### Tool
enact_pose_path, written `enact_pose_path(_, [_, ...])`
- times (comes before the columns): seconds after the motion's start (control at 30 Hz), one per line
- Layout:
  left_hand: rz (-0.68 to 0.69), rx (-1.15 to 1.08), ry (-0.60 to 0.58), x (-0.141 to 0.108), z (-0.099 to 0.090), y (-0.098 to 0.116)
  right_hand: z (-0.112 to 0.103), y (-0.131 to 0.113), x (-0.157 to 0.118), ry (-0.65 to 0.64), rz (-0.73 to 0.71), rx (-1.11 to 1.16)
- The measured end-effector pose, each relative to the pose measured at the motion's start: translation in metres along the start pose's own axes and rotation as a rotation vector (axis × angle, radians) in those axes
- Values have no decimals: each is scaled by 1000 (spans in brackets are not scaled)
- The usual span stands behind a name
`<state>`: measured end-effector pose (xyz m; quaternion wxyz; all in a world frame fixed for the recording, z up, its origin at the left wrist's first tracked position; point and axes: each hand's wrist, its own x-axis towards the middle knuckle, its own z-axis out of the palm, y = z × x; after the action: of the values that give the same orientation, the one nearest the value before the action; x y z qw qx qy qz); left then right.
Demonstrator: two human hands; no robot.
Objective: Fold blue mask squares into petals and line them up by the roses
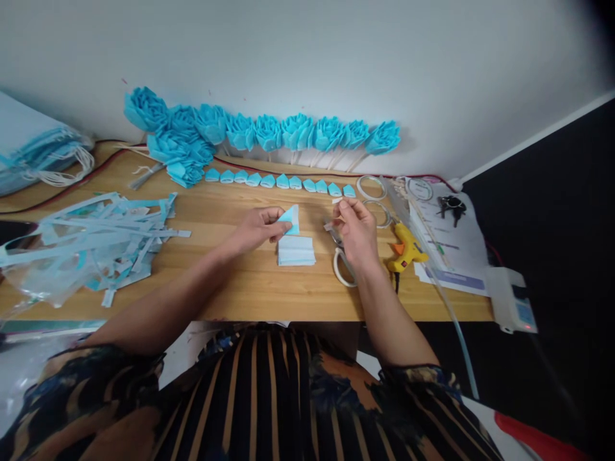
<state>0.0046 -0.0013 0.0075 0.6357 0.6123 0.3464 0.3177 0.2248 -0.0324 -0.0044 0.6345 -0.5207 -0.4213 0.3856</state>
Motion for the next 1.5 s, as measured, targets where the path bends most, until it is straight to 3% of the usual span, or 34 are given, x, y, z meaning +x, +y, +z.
enact_pose_path(0.17, [11,-28,48,2,0,-3,0,-1,-4,-95,-17,-74])
enact_pose_path(0.4, [-2,-6,-2,3,1,-4,4,-8,-15,-516,-101,-58])
enact_pose_path(0.53, [0,30,-15,2,3,-3,6,-6,-17,-634,-129,-135])
enact_pose_path(0.93, [0,55,-56,1,6,0,6,-14,-20,-692,-253,-336])
enact_pose_path(1.27, [18,23,-100,2,1,-1,9,-16,-18,-671,-637,-504])
enact_pose_path(1.37, [-4,19,-108,2,1,-1,8,-17,-20,-681,-619,-486])
enact_pose_path(1.5, [-26,34,-116,1,1,1,6,-17,-24,-654,-492,-438])
